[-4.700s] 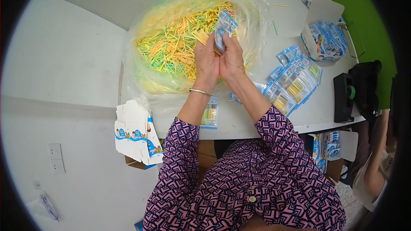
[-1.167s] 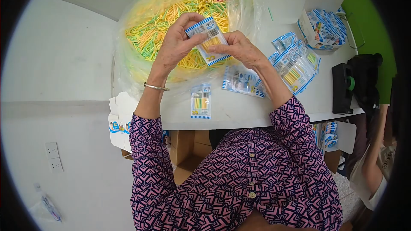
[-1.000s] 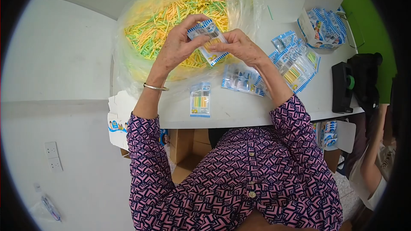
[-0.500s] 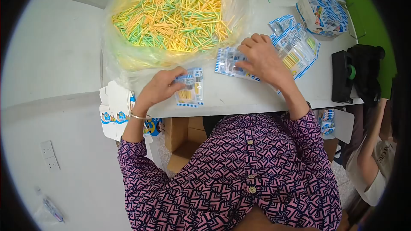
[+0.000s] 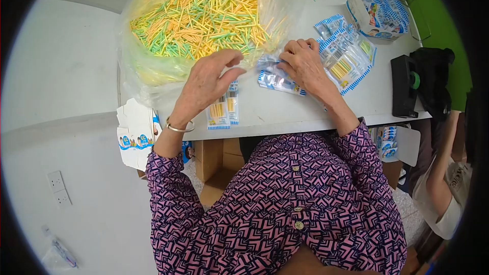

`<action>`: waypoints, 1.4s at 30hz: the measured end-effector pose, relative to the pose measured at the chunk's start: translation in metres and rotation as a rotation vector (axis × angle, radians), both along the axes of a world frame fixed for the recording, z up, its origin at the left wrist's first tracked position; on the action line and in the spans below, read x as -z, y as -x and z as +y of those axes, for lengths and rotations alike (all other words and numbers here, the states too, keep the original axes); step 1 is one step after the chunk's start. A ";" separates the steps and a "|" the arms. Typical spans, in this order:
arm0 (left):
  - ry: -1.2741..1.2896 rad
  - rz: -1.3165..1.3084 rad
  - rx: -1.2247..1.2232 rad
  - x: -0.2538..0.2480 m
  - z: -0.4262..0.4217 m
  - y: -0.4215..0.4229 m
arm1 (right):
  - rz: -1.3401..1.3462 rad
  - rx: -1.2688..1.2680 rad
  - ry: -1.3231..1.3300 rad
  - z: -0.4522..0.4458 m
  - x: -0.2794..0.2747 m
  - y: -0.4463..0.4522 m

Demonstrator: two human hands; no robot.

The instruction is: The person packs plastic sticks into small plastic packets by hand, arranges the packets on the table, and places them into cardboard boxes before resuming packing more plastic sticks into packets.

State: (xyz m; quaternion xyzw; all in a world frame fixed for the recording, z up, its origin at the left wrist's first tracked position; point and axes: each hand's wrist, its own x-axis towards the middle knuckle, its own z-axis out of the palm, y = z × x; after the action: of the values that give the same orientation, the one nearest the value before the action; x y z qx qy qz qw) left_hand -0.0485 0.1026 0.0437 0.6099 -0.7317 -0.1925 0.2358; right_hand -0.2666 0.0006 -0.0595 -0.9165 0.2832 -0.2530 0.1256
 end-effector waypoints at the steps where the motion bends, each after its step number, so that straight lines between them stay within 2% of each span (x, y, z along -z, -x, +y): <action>1: 0.003 -0.002 -0.003 0.001 -0.006 0.000 | -0.029 -0.017 0.029 0.001 -0.005 0.002; 5: -0.102 0.074 0.003 0.007 -0.014 0.006 | -0.003 -0.049 0.004 0.004 -0.024 0.017; 7: -0.165 0.073 0.037 0.011 -0.017 0.013 | -0.187 -0.186 -0.222 -0.001 -0.027 0.022; 11: -0.027 0.234 0.016 0.024 -0.018 0.023 | -0.303 -0.173 -0.328 0.002 -0.042 0.018; 13: -0.004 0.295 0.022 0.024 -0.020 0.023 | -0.430 -0.222 -0.533 0.002 -0.047 0.008; 15: -0.003 0.400 -0.048 0.021 -0.022 0.023 | -0.446 -0.208 -0.609 0.002 -0.050 0.002; 17: 0.014 0.396 -0.098 0.013 -0.020 0.028 | -0.460 -0.192 -0.686 0.002 -0.051 -0.001; 19: 0.034 0.393 -0.145 0.011 -0.020 0.027 | -0.596 -0.131 -0.876 0.000 -0.048 -0.002; 21: -0.069 0.588 -0.188 0.016 -0.018 0.022 | -0.592 -0.141 -0.917 0.001 -0.050 -0.003; 22: -0.066 0.585 -0.189 0.015 -0.017 0.022 | -0.583 -0.151 -0.964 0.003 -0.052 -0.004; 23: 0.004 0.513 -0.159 0.014 -0.016 0.023 | -0.584 -0.155 -0.962 0.004 -0.053 -0.004; 25: 0.077 0.438 -0.134 0.013 -0.013 0.024 | -0.434 -0.204 -0.504 0.006 -0.056 -0.004; 27: 0.205 0.304 -0.071 0.012 -0.010 0.025 | -0.435 -0.197 -0.478 0.009 -0.053 -0.005; 29: 0.214 0.254 -0.076 0.013 -0.006 0.024 | -0.437 -0.186 -0.453 0.014 -0.050 -0.007; 33: 0.247 0.142 -0.072 0.017 -0.001 0.019 | -0.419 -0.205 -0.575 0.019 -0.052 -0.009; 35: 0.244 0.130 -0.070 0.015 0.001 0.018 | -0.426 -0.234 -0.601 0.019 -0.053 -0.012; 37: 0.242 0.119 -0.067 0.012 0.001 0.016 | -0.413 -0.278 -0.482 0.018 -0.050 -0.013; 40: 0.212 0.076 -0.092 0.008 0.000 0.014 | -0.451 -0.270 -0.452 0.020 -0.053 -0.016; 42: 0.172 0.153 -0.049 0.006 -0.003 0.009 | -0.446 -0.258 -0.513 0.017 -0.054 -0.016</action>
State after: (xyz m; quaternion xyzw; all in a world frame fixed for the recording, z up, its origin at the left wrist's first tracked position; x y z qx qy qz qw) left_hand -0.0579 0.0997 0.0381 0.5885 -0.7102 -0.1692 0.3473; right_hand -0.2510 0.0177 -0.0051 -0.8056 0.1851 -0.3494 0.4412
